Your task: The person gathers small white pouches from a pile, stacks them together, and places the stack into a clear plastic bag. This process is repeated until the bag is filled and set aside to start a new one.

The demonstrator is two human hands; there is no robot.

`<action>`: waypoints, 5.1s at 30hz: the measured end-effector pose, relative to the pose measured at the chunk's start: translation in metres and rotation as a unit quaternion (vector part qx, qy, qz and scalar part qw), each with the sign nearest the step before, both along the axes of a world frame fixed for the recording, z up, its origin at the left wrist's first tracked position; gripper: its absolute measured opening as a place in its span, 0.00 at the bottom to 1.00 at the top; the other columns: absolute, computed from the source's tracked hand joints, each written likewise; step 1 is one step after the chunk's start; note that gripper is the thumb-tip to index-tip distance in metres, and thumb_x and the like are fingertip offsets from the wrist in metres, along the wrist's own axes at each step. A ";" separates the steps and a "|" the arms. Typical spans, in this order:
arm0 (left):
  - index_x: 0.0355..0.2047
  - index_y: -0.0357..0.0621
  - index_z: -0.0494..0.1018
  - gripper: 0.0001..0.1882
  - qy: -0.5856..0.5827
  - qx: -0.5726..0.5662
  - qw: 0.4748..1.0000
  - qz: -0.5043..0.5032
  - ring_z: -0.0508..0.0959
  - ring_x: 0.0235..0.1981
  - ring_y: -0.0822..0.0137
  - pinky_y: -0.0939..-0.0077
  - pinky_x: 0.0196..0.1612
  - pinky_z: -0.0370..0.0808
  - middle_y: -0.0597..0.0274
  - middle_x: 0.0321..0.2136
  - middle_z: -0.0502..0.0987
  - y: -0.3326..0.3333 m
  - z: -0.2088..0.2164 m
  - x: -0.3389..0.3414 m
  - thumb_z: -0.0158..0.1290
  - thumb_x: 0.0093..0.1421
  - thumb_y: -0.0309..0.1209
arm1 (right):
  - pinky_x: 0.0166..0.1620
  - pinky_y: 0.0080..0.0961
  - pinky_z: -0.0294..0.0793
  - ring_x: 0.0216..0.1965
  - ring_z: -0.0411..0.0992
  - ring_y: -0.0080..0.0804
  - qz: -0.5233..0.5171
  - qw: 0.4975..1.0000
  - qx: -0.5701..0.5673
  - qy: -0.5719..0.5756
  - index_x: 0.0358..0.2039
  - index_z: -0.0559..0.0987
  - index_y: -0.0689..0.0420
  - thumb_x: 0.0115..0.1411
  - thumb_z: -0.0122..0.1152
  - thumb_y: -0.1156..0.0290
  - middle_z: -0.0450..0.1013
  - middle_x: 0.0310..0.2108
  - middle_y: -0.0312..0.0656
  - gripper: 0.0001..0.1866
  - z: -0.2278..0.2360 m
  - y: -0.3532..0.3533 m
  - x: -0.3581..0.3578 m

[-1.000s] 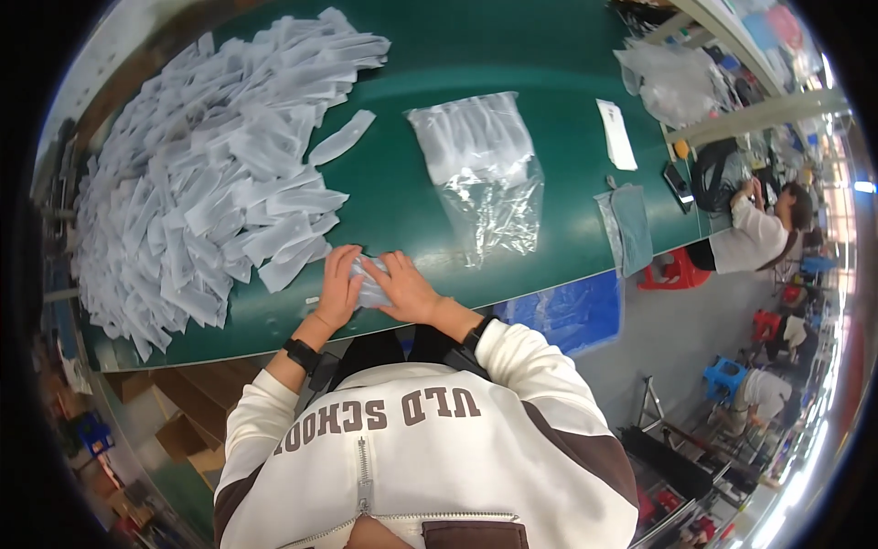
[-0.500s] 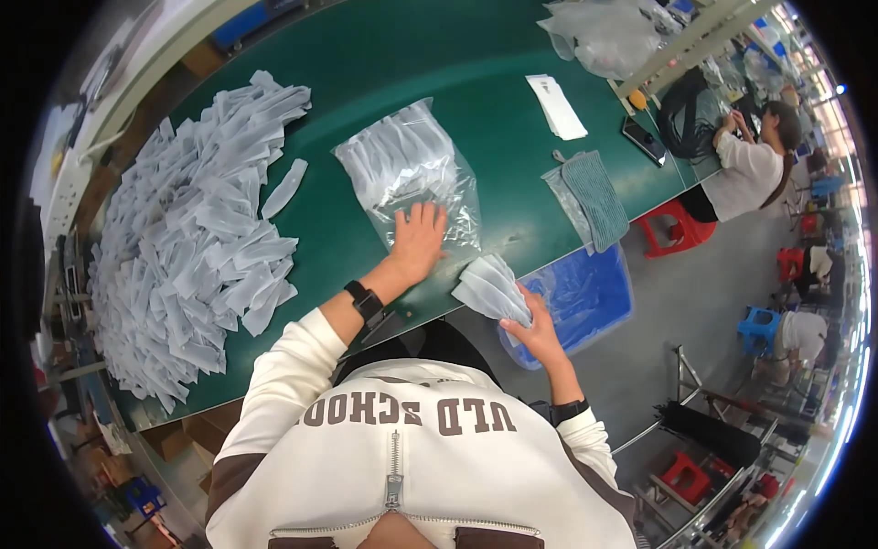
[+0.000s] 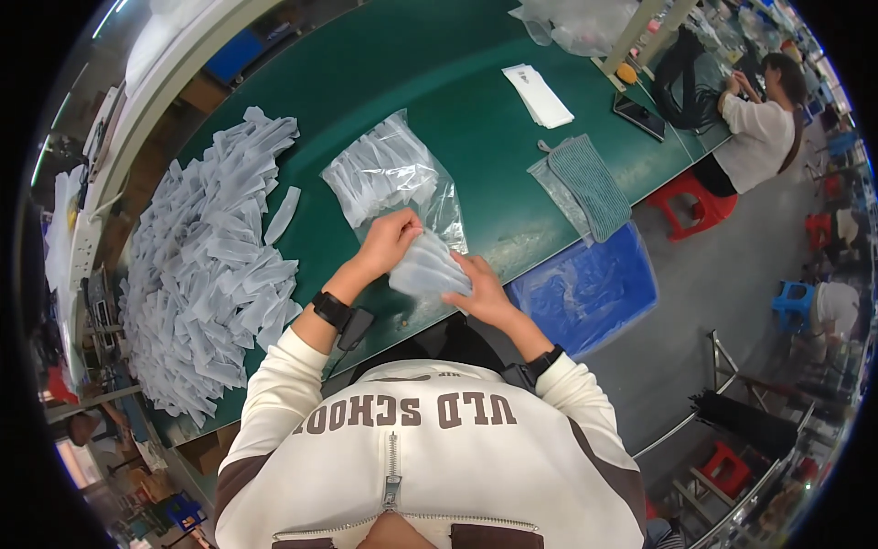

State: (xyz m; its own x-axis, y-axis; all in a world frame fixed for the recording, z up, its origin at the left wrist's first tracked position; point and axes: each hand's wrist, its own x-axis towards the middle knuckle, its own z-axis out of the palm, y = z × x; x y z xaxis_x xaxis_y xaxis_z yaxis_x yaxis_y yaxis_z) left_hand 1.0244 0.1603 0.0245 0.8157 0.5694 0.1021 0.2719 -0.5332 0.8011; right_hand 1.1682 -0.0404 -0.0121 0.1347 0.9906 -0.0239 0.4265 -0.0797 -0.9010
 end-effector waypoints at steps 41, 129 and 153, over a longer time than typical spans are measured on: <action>0.47 0.40 0.70 0.24 0.116 0.149 0.784 0.592 0.71 0.50 0.43 0.52 0.49 0.71 0.48 0.45 0.70 -0.067 -0.055 -0.326 0.62 0.48 0.19 | 0.43 0.38 0.74 0.40 0.73 0.49 0.048 0.978 0.187 -0.075 0.41 0.77 0.62 0.58 0.60 0.81 0.72 0.39 0.50 0.10 0.029 0.084 -0.060; 0.55 0.39 0.66 0.41 0.064 0.076 0.985 0.142 0.44 0.71 0.40 0.47 0.69 0.53 0.43 0.68 0.48 -0.038 -0.043 -0.373 0.65 0.36 0.23 | 0.47 0.40 0.72 0.45 0.69 0.49 0.300 0.934 0.052 -0.186 0.43 0.78 0.60 0.47 0.69 0.70 0.71 0.39 0.47 0.21 -0.009 0.176 -0.275; 0.56 0.40 0.70 0.19 -0.084 0.032 0.941 0.326 0.64 0.60 0.50 0.62 0.62 0.62 0.49 0.58 0.64 -0.029 -0.078 -0.261 0.45 0.65 0.27 | 0.64 0.51 0.60 0.64 0.56 0.61 0.285 0.929 0.182 -0.152 0.68 0.60 0.52 0.37 0.80 0.58 0.54 0.65 0.57 0.57 -0.029 0.160 -0.210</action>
State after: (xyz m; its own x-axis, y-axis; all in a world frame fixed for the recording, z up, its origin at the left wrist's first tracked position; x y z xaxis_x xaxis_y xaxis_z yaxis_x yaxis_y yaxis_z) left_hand 0.7630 0.1312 -0.0535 0.2634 0.9317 0.2500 0.4303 -0.3454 0.8340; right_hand 0.9578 0.1193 -0.0413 -0.4688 0.8379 0.2794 0.5452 0.5234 -0.6549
